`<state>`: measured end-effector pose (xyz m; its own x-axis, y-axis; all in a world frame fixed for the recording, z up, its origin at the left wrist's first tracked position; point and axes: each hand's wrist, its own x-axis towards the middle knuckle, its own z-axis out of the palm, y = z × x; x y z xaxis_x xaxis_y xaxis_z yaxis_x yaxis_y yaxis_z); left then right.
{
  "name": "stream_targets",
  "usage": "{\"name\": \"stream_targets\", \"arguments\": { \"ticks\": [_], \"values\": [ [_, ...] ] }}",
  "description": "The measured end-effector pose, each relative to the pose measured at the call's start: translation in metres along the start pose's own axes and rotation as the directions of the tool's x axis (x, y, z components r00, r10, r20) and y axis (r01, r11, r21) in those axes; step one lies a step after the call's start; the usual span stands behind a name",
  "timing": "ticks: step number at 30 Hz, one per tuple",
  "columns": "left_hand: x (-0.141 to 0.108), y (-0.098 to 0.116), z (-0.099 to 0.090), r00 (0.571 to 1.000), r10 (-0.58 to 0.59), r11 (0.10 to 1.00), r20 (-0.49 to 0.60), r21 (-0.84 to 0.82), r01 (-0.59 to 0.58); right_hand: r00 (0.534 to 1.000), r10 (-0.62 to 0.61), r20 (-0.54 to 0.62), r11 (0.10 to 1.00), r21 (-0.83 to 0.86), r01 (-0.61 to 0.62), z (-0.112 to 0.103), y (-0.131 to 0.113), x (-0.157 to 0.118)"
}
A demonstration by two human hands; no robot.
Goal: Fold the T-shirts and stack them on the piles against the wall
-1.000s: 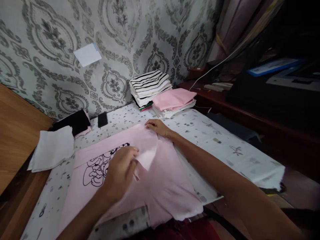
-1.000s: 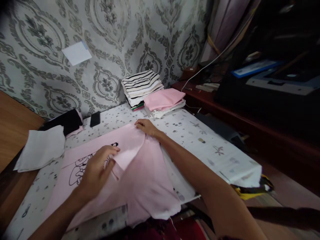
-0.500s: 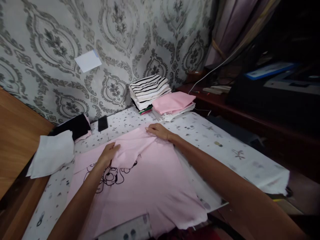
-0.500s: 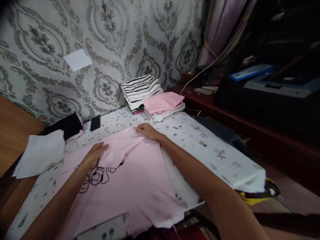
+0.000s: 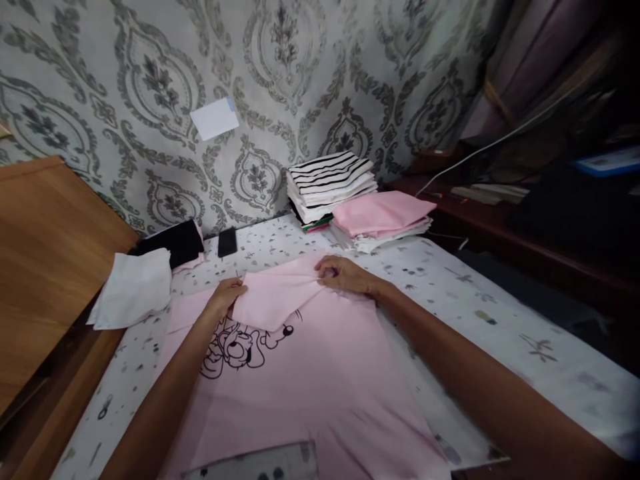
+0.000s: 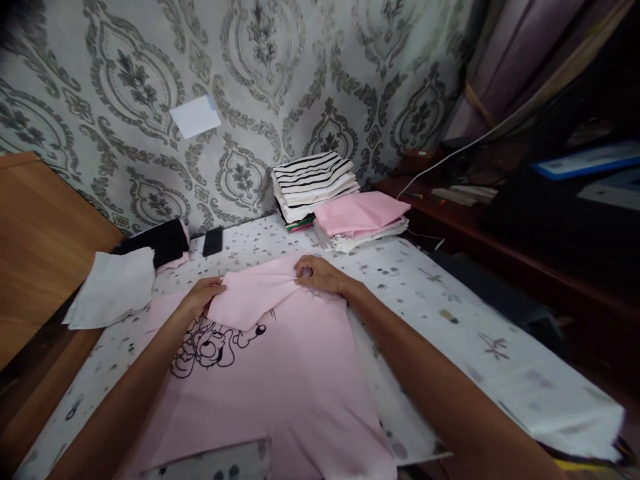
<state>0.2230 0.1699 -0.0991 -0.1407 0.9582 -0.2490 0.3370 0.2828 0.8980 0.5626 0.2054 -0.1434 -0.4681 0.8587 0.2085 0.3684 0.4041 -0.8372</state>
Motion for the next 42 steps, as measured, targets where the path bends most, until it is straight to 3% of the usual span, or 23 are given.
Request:
{"name": "stream_targets", "arguments": {
  "ticks": [10,12,13,15,17,19,21,23,26,32,37,40,42],
  "values": [
    [-0.004,0.003,-0.005,0.998,-0.021,0.96,-0.055,0.278,0.035,1.0,0.016,0.011,0.999,0.036,-0.016,-0.001,0.003,-0.001],
    [-0.012,0.007,-0.005,0.995,0.054,0.917,-0.087,0.398,-0.015,0.999,0.04,-0.005,0.997,0.059,-0.04,-0.001,-0.002,-0.002],
    [-0.016,0.009,-0.004,0.984,0.142,0.861,-0.107,0.505,-0.069,0.998,0.045,-0.035,0.996,0.073,-0.043,0.0,-0.006,-0.002],
    [-0.024,0.011,0.002,0.924,0.377,0.648,-0.069,0.733,-0.21,0.991,0.021,-0.129,0.997,0.078,-0.011,0.003,-0.02,-0.004],
    [-0.028,0.008,0.011,0.833,0.546,0.416,0.093,0.832,-0.366,0.982,-0.05,-0.184,0.998,0.02,0.054,0.009,-0.037,-0.005],
    [-0.027,-0.002,0.02,0.785,0.567,0.34,0.249,0.797,-0.499,0.984,-0.112,-0.135,0.991,-0.083,0.101,0.017,-0.051,-0.005],
    [-0.022,-0.014,0.026,0.79,0.515,0.345,0.333,0.764,-0.546,0.995,-0.095,-0.021,0.975,-0.203,0.089,0.023,-0.057,-0.004],
    [-0.016,-0.027,0.029,0.825,0.446,0.362,0.347,0.773,-0.521,0.999,-0.006,0.033,0.94,-0.341,0.017,0.026,-0.055,-0.003],
    [-0.01,-0.037,0.028,0.851,0.407,0.356,0.331,0.8,-0.482,0.993,0.12,-0.012,0.855,-0.507,-0.11,0.023,-0.047,-0.001],
    [-0.011,-0.034,0.027,0.869,0.371,0.314,0.327,0.837,-0.448,0.976,0.194,-0.098,0.767,-0.605,-0.213,0.011,-0.045,-0.009],
    [-0.023,-0.025,0.028,0.876,0.332,0.306,0.35,0.838,-0.451,0.956,0.2,-0.215,0.837,-0.47,-0.28,-0.009,-0.054,-0.053],
    [-0.036,-0.018,0.029,0.868,0.323,0.288,0.378,0.834,-0.47,0.913,0.192,-0.36,0.9,-0.306,-0.31,-0.014,-0.07,-0.11],
    [-0.051,-0.015,0.031,0.854,0.372,0.286,0.364,0.83,-0.478,0.851,0.198,-0.487,0.934,-0.17,-0.314,-0.005,-0.087,-0.16]
  ]
}}
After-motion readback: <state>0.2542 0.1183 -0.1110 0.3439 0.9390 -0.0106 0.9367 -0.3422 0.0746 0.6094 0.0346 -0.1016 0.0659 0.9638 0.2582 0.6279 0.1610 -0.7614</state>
